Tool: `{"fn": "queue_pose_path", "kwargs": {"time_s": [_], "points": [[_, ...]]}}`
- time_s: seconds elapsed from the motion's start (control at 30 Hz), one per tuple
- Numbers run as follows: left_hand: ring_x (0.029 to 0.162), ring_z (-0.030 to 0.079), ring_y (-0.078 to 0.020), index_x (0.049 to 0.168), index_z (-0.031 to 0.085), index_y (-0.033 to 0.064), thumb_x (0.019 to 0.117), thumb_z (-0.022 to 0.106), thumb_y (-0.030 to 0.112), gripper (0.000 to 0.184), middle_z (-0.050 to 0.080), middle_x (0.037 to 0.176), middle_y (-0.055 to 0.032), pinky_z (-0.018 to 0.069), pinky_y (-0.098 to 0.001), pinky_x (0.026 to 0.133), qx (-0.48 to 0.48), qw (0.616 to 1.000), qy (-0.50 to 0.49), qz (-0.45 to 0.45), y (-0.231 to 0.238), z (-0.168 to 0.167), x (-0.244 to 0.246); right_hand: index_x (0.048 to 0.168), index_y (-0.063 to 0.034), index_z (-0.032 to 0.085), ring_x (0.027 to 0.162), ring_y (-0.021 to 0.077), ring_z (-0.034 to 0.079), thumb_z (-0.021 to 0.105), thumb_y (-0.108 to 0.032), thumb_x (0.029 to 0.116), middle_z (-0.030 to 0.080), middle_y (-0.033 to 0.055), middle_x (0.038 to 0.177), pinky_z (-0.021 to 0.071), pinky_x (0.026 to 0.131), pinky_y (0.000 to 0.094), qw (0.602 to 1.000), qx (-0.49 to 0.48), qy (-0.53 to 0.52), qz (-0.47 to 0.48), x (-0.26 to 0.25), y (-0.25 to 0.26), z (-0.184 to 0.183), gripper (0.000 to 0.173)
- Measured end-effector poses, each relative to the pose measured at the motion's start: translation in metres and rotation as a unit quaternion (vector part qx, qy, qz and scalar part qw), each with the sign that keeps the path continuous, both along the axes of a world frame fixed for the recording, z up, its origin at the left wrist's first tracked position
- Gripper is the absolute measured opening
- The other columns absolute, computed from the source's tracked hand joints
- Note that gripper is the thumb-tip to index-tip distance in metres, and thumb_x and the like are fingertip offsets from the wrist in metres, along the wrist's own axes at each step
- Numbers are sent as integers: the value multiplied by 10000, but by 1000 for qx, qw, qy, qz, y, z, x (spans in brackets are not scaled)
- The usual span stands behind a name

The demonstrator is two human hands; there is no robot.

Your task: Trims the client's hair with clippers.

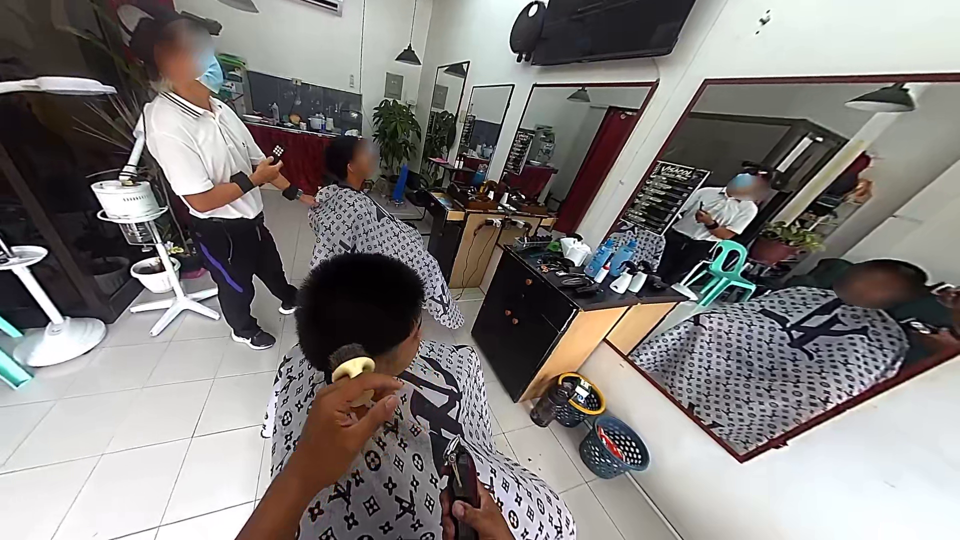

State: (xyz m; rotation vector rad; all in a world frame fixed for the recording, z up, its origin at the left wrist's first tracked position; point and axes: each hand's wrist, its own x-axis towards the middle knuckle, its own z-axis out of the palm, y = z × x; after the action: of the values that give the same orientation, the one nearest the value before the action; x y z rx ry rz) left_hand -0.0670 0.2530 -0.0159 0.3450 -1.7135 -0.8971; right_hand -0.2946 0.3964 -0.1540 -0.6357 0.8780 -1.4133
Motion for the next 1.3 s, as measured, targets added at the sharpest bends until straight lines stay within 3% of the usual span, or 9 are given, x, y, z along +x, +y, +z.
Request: {"fn": "queue_pose_path", "kwargs": {"time_s": [0.17,0.27,0.47,0.6,0.8,0.93,1.0,1.1,1.3], "points": [[901,696,-28,1121,728,203,975,691,278,169,735,1091,69,591,-191,718,-5,987,108,119,-7,-6,11,1278,-4,445,570,134,638,769,-203,853,657,54,765,569,551,280,1000,23,-7,-5,-1,1,1,571],[1187,572,-96,1316,480,-5,939,666,174,457,556,1297,-11,534,-270,953,-3,954,219,206,-10,0,5,1290,8,443,554,132,627,672,-122,876,643,51,740,560,532,276,999,34,9,-12,-1,0,4,491],[717,687,-25,1188,692,40,991,665,226,272,750,933,7,561,-178,580,21,996,-61,-63,-2,-2,-22,1291,6,459,526,125,610,695,-164,862,630,52,721,552,507,273,999,32,27,-6,-2,-5,10,518],[962,715,-135,1015,756,129,1001,615,248,185,752,1051,-64,586,-296,814,-229,929,-82,280,-9,-24,-28,1291,20,469,518,126,610,752,-209,840,637,55,714,548,502,268,999,6,35,-6,-5,-15,20,580],[774,737,-303,1014,813,132,975,651,288,228,756,899,-133,572,-477,630,-161,867,-177,437,-22,-39,-19,1280,4,501,537,124,628,900,-466,717,683,43,775,565,512,287,989,-110,71,63,-7,-50,46,835],[837,728,-299,1057,805,126,941,728,252,188,760,905,-110,557,-545,750,-6,903,-185,387,-20,-42,-19,1284,-3,510,554,111,615,345,-931,806,674,13,784,536,494,267,983,-102,117,95,10,-80,74,1057],[869,720,-291,1084,798,128,953,727,238,185,758,933,-107,551,-547,795,51,912,-188,362,-21,-42,-16,1242,25,511,568,142,618,-2,-647,997,657,43,769,545,507,285,982,-53,150,100,18,-93,86,880],[892,695,-293,1095,796,127,964,719,215,175,751,950,-109,519,-546,819,86,916,-181,348,-23,-44,-13,1123,2,539,608,191,652,164,-317,1090,649,93,765,586,567,335,986,6,145,77,29,-107,95,494],[852,686,-234,1040,799,111,939,750,172,128,749,900,-79,519,-487,819,86,921,-167,342,-30,-47,-7,1080,-8,583,612,172,650,336,-264,1109,636,92,781,589,566,322,972,4,217,90,43,-120,111,357]]}}
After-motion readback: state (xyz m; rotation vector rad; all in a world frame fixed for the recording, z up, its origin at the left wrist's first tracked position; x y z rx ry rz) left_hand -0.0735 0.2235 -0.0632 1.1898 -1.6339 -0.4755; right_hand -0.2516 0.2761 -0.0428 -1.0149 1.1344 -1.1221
